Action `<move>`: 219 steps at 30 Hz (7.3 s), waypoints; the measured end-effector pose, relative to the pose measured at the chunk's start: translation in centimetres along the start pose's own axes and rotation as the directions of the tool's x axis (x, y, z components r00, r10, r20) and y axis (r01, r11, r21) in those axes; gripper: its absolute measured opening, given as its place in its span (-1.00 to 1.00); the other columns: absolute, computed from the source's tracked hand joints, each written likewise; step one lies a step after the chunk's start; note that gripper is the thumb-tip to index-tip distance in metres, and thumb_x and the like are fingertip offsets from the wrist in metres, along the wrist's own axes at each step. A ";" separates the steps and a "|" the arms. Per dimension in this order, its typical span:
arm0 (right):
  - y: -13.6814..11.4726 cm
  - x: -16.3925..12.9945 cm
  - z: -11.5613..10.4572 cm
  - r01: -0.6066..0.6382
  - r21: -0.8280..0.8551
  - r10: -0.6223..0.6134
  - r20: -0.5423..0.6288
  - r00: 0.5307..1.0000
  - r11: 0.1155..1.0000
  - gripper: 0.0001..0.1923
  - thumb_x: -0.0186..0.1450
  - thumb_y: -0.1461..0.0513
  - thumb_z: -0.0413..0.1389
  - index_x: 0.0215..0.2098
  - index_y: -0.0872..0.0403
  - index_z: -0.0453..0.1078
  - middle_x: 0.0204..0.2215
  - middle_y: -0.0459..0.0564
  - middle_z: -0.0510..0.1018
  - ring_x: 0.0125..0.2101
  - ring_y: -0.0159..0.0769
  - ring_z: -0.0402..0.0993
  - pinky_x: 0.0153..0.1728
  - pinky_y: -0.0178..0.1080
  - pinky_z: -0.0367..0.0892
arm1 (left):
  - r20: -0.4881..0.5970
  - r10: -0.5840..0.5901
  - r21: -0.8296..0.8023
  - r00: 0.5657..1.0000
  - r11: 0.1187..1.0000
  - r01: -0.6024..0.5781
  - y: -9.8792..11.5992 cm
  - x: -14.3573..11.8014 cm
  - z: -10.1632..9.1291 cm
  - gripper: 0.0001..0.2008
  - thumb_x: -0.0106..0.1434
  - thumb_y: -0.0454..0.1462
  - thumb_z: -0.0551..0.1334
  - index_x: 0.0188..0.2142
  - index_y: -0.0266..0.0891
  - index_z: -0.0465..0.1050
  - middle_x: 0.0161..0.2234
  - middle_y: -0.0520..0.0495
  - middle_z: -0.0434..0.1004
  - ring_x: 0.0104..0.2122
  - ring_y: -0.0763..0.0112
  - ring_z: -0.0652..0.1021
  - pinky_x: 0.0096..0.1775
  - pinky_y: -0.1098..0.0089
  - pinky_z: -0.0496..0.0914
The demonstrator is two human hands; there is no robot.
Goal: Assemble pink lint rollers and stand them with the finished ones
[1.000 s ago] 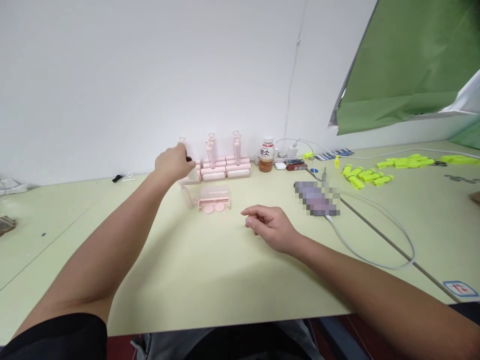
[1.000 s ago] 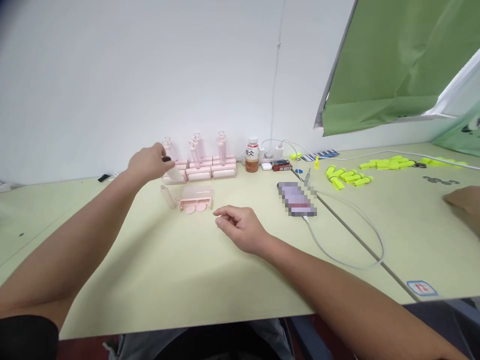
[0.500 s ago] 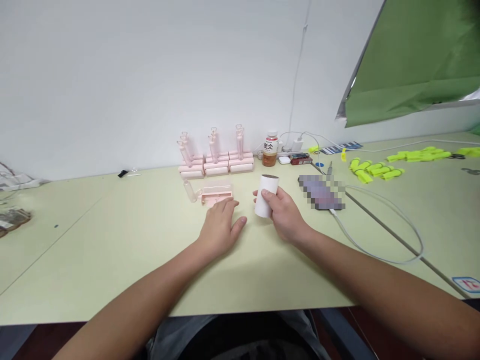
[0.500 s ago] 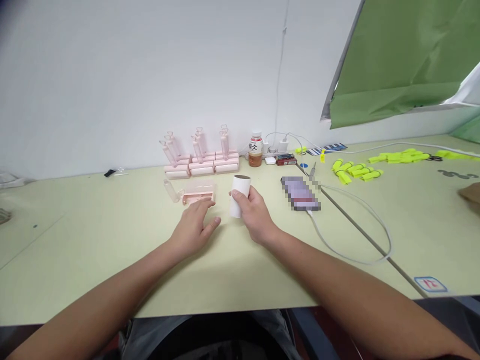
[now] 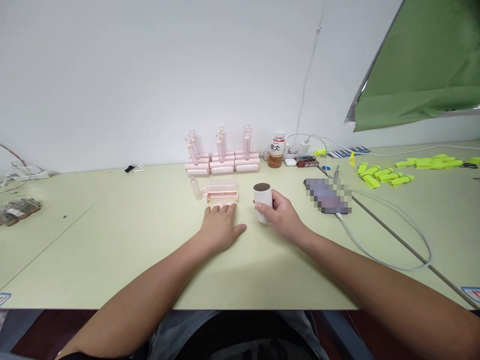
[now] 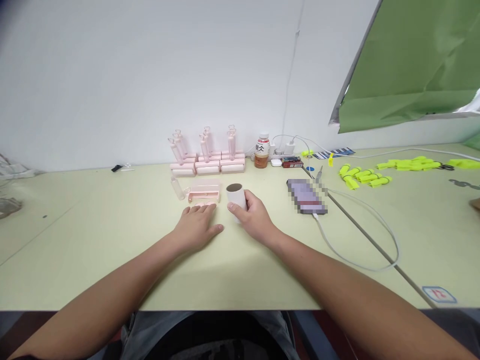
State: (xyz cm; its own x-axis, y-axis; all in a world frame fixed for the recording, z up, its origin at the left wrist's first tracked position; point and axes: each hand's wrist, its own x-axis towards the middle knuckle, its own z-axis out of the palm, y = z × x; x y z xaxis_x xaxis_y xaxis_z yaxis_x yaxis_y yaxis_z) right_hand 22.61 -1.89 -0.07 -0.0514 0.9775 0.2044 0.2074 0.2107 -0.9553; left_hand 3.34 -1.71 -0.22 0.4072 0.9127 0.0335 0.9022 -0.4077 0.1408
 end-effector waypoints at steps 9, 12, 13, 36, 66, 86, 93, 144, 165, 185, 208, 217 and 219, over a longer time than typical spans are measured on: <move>0.2 0.3 0.1 -0.019 -0.075 0.020 0.017 1.000 0.997 -0.65 0.13 0.02 0.18 -0.28 0.09 0.30 -0.45 -0.13 0.35 -0.43 -0.33 0.23 -0.43 -0.28 0.16 | -0.095 0.032 -0.062 0.995 0.997 -0.038 -0.9 1.0 0.2 -0.59 0.30 -0.23 0.11 0.13 -0.19 0.30 0.09 -0.19 0.46 0.14 0.00 0.35 0.17 -0.09 0.09; 0.3 0.2 0.1 -0.038 -0.088 0.043 0.058 0.997 0.995 -0.66 0.14 0.02 0.18 -0.28 0.08 0.30 -0.46 -0.14 0.34 -0.44 -0.33 0.23 -0.44 -0.29 0.15 | -0.056 0.052 -0.080 0.997 0.995 -0.056 -1.3 1.5 0.3 -0.68 0.32 -0.28 0.07 0.05 -0.17 0.37 -0.04 -0.16 0.55 0.09 0.04 0.40 0.20 -0.16 -0.01; 0.4 0.2 0.2 -0.042 -0.092 0.049 0.067 0.997 0.995 -0.67 0.15 0.02 0.18 -0.28 0.08 0.31 -0.46 -0.14 0.34 -0.44 -0.33 0.23 -0.44 -0.29 0.15 | -0.056 0.062 -0.071 0.996 0.995 -0.066 -1.3 1.5 0.3 -0.72 0.33 -0.29 0.06 -0.01 -0.18 0.41 -0.09 -0.16 0.57 0.05 0.04 0.43 0.19 -0.15 0.01; 0.7 -0.3 0.4 -0.012 -0.154 0.061 0.314 0.947 0.988 -0.69 0.19 0.07 0.19 -0.20 0.09 0.34 -0.42 -0.12 0.37 -0.44 -0.34 0.26 -0.46 -0.31 0.14 | -0.140 -0.253 -0.983 0.957 0.150 -0.104 -1.0 1.8 -1.7 -0.49 0.05 0.15 0.33 -0.45 -0.25 0.31 -0.44 -0.05 0.50 -0.62 0.54 0.42 -0.60 0.49 0.27; 0.2 -0.6 0.4 0.084 -0.205 -0.012 0.329 0.944 0.975 -0.73 0.20 0.07 0.17 -0.25 0.09 0.38 -0.43 -0.12 0.42 -0.42 -0.31 0.31 -0.42 -0.30 0.19 | -0.325 -0.005 -0.856 0.946 0.427 -0.292 -0.6 1.1 -0.1 -0.69 0.26 -0.04 0.25 -0.15 -0.20 0.49 -0.21 -0.09 0.61 -0.21 0.28 0.59 -0.17 0.30 0.47; 0.3 -0.4 0.5 0.069 -0.208 -0.027 0.197 0.980 0.976 -0.65 0.18 0.03 0.20 -0.20 0.09 0.41 -0.42 -0.10 0.45 -0.42 -0.30 0.31 -0.43 -0.30 0.19 | -0.467 0.258 -0.497 0.846 0.715 -0.492 -0.8 0.2 -1.3 -0.55 0.24 -0.15 0.23 0.11 -0.14 0.30 0.10 -0.17 0.38 0.05 0.22 0.42 -0.03 0.26 0.40; 0.6 -0.4 0.3 -0.028 -0.114 0.045 0.149 0.988 0.993 -0.34 0.21 0.02 0.19 0.21 0.02 0.18 -0.32 -0.05 0.49 -0.39 -0.27 0.40 -0.41 -0.26 0.29 | -0.252 -0.095 -0.305 0.963 0.952 0.014 -3.3 1.1 -3.0 -0.67 0.18 -0.29 0.09 -0.06 -0.18 0.42 -0.11 -0.10 0.54 -0.27 0.25 0.53 -0.26 0.27 0.40; -0.1 0.4 0.0 -0.153 0.549 0.186 -0.004 0.983 0.822 -0.55 0.02 0.15 0.36 -0.23 0.03 0.27 -0.37 -0.15 0.51 -0.47 -0.30 0.58 -0.35 -0.15 0.58 | -0.199 -0.163 -0.946 0.966 0.291 -0.145 -1.2 1.8 -0.4 -0.61 0.18 0.05 0.25 -0.36 -0.26 0.39 -0.35 -0.05 0.52 -0.42 0.39 0.59 -0.55 0.48 0.46; -0.6 0.5 -0.1 -0.207 0.654 0.272 0.003 0.962 0.728 -0.75 0.19 0.24 0.21 -0.23 0.03 0.24 -0.40 -0.05 0.57 -0.44 -0.28 0.60 -0.34 -0.19 0.56 | -0.438 -0.277 -0.843 0.855 0.457 -0.284 -0.7 0.9 -0.1 -0.54 0.34 -0.13 0.06 0.20 -0.13 0.19 0.19 -0.22 0.24 -0.18 0.36 0.51 -0.42 0.44 0.50; -0.5 0.6 -0.3 -0.204 0.644 0.290 -0.029 0.957 0.737 -0.79 0.20 0.25 0.15 -0.21 0.02 0.25 -0.38 -0.06 0.54 -0.45 -0.27 0.59 -0.39 -0.17 0.56 | -0.289 -0.180 -0.214 0.940 0.969 0.120 -4.7 2.4 -1.6 -0.58 0.26 -0.37 0.02 0.07 -0.19 0.42 0.10 -0.16 0.46 -0.07 0.06 0.54 -0.11 0.18 0.42; 0.8 1.1 0.2 -0.275 0.595 0.309 0.046 0.950 0.755 -0.71 0.22 0.15 0.24 -0.21 0.04 0.24 -0.57 -0.19 0.40 -0.63 -0.45 0.32 -0.67 -0.41 0.30 | 0.133 -0.178 -0.540 0.975 0.812 0.222 -3.9 1.9 -0.4 -0.80 -0.07 -0.33 0.25 -0.36 -0.17 0.41 -0.46 -0.03 0.56 -0.56 0.27 0.55 -0.56 0.43 0.22; 0.9 0.5 0.9 -0.347 0.557 0.345 0.113 0.932 0.755 -0.86 0.39 0.15 0.07 -0.23 0.05 0.23 -0.52 -0.13 0.44 -0.57 -0.43 0.40 -0.59 -0.37 0.43 | -0.011 -0.066 -0.927 0.998 0.375 0.014 -1.0 1.5 -0.5 -0.44 0.03 -0.36 0.13 0.08 -0.12 0.25 -0.29 0.00 0.47 -0.58 0.48 0.39 -0.57 0.45 0.30; 0.8 0.3 1.1 -0.350 0.556 0.332 0.137 0.933 0.754 -0.86 0.40 0.15 0.06 -0.21 0.06 0.23 -0.48 -0.10 0.47 -0.54 -0.42 0.42 -0.56 -0.35 0.45 | -0.065 -0.055 -0.952 0.996 0.302 -0.045 -0.3 1.2 -0.4 -0.51 0.15 -0.30 0.08 0.10 -0.11 0.28 -0.40 0.06 0.38 -0.62 0.51 0.33 -0.59 0.47 0.26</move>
State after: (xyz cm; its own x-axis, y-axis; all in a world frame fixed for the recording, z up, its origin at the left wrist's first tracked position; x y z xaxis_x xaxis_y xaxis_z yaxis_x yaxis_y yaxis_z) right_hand 21.67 -1.44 -0.97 -0.1129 0.9813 -0.1559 -0.3686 -0.1871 -0.9106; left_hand 3.47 -0.43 0.20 0.3472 0.9335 0.0896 0.1187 -0.1385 0.9832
